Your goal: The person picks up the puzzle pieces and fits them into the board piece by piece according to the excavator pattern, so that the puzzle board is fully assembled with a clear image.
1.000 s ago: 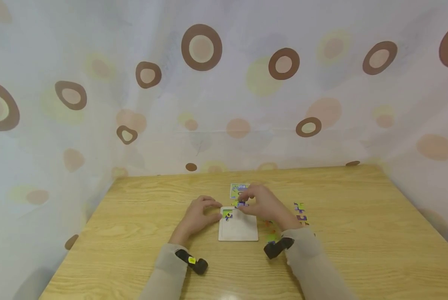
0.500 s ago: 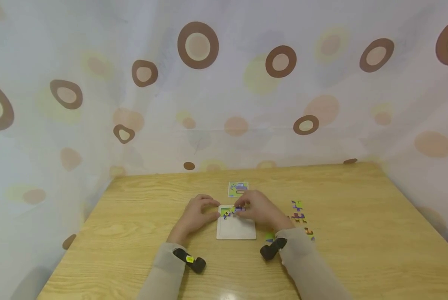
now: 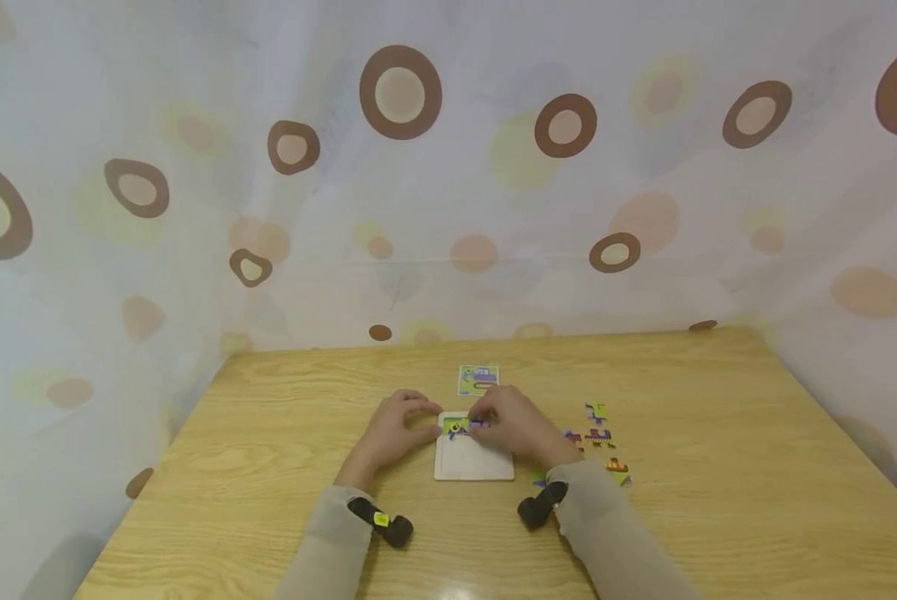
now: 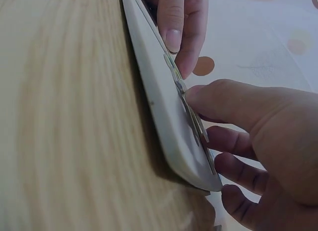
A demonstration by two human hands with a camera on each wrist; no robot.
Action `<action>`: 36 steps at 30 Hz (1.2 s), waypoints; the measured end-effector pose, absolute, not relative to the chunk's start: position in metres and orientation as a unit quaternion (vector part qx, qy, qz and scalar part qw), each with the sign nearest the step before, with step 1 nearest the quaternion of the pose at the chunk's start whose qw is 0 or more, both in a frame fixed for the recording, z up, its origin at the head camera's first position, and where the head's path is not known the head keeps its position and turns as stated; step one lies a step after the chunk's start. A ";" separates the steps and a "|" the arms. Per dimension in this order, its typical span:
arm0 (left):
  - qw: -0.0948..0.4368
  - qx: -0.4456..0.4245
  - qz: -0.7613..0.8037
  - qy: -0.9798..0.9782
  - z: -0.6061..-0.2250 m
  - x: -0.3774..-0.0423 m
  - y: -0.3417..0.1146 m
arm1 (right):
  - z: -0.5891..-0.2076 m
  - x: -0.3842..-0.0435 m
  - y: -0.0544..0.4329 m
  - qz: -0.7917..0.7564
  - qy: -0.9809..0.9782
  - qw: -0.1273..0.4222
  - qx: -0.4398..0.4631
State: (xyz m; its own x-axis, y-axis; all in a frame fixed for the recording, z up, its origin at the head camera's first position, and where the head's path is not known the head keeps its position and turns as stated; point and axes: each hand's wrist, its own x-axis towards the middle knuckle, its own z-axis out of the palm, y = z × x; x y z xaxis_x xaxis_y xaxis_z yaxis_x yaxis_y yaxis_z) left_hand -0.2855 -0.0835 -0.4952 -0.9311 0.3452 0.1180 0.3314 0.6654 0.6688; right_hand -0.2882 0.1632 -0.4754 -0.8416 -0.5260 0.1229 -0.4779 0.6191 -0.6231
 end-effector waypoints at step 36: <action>0.002 0.191 0.360 0.913 -0.496 -0.286 -0.083 | -0.475 -0.281 0.156 -0.331 0.904 0.016 -0.270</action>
State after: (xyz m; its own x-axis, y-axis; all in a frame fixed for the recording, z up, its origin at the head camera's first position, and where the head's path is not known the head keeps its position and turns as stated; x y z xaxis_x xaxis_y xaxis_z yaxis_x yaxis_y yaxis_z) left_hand -0.2857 -0.0830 -0.4965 -0.9268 0.3510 0.1336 0.3478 0.6678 0.6581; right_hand -0.2812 0.1560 -0.4746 -0.8536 -0.4987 0.1508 -0.4780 0.6345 -0.6074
